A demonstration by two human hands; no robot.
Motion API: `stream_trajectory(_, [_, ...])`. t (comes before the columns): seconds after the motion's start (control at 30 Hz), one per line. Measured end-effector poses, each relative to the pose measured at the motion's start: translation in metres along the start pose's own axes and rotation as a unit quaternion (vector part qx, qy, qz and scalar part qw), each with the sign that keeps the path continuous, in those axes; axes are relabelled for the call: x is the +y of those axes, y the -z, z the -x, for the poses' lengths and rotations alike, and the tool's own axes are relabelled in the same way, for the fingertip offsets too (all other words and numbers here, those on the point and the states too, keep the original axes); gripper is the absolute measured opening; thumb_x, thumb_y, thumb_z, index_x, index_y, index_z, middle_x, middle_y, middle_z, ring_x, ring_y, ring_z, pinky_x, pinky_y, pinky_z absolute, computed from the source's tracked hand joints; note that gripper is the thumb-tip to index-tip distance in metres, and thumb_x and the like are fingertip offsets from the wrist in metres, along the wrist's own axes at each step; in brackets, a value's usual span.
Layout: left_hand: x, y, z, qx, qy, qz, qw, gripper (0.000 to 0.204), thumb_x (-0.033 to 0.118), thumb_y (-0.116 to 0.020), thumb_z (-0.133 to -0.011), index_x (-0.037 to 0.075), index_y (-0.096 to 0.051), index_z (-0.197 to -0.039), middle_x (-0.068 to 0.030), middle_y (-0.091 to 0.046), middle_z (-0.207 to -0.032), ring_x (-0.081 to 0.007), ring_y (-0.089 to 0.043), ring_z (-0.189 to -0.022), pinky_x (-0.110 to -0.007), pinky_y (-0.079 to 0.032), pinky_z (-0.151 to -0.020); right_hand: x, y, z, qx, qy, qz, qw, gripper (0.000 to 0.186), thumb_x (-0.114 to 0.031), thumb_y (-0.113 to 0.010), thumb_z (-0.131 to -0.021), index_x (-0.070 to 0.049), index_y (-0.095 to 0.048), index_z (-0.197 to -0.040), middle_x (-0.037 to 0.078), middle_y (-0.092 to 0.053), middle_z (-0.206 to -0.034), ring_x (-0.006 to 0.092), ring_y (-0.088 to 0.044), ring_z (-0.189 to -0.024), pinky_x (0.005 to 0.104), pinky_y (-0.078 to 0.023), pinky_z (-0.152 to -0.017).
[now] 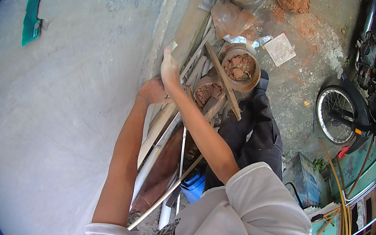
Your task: Patching a gap or crack in a wall using mud or plaster.
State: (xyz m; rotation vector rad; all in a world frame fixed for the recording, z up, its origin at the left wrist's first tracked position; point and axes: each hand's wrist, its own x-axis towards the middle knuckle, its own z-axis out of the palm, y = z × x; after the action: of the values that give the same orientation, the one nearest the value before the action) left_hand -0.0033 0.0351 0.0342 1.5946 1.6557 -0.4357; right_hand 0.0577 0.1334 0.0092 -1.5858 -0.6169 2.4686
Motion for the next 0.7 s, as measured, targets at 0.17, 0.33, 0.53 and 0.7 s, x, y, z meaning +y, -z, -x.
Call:
stream_trajectory(0.17, [-0.007, -0.014, -0.004, 0.120, -0.102, -0.022, 0.987, 0.052, 0.050, -0.070, -0.072, 0.007, -0.069, -0.102, -0.0141, -0.069, -0.098, -0.0304, -0.064, -0.094, -0.039, -0.050, -0.087, 0.023, 0.022, 0.000, -0.048, 0.213, 0.017, 0.976, 0.054, -0.038, -0.048, -0.099, 0.005, -0.050, -0.133, 0.019, -0.062, -0.122, 0.0223, -0.058, -0.110, 0.0341, -0.039, -0.099])
stream_trajectory(0.33, [-0.014, -0.027, -0.004, 0.127, -0.139, -0.077, 0.979, 0.048, 0.050, -0.070, -0.072, 0.005, -0.071, -0.091, -0.0109, -0.070, -0.086, -0.0254, -0.064, -0.085, -0.036, -0.048, -0.077, 0.039, 0.034, -0.010, -0.039, 0.274, 0.281, 0.919, 0.057, -0.029, -0.053, -0.098, -0.002, -0.036, -0.145, 0.025, -0.034, -0.148, 0.0336, -0.034, -0.138, 0.0358, -0.026, -0.112])
stream_trajectory(0.53, [-0.015, -0.028, -0.004, 0.151, -0.137, -0.044, 0.978, 0.040, 0.045, -0.069, -0.072, 0.008, -0.072, -0.086, -0.0087, -0.070, -0.086, -0.0267, -0.064, -0.084, -0.037, -0.048, -0.079, 0.046, 0.026, -0.022, -0.079, 0.335, 0.175, 0.922, 0.061, -0.032, -0.047, -0.100, -0.002, -0.027, -0.149, 0.027, -0.013, -0.156, 0.0382, -0.012, -0.146, 0.0384, -0.015, -0.117])
stream_trajectory(0.7, [-0.024, -0.049, 0.004, 0.086, -0.002, 0.079, 0.993, 0.047, 0.047, -0.070, -0.073, 0.008, -0.070, -0.099, -0.0134, -0.069, -0.099, -0.0319, -0.064, -0.094, -0.039, -0.048, -0.087, 0.035, 0.006, -0.005, -0.093, 0.296, 0.162, 0.937, 0.071, -0.045, -0.034, -0.103, 0.004, -0.013, -0.150, 0.026, -0.008, -0.157, 0.0325, -0.010, -0.147, 0.0351, -0.013, -0.118])
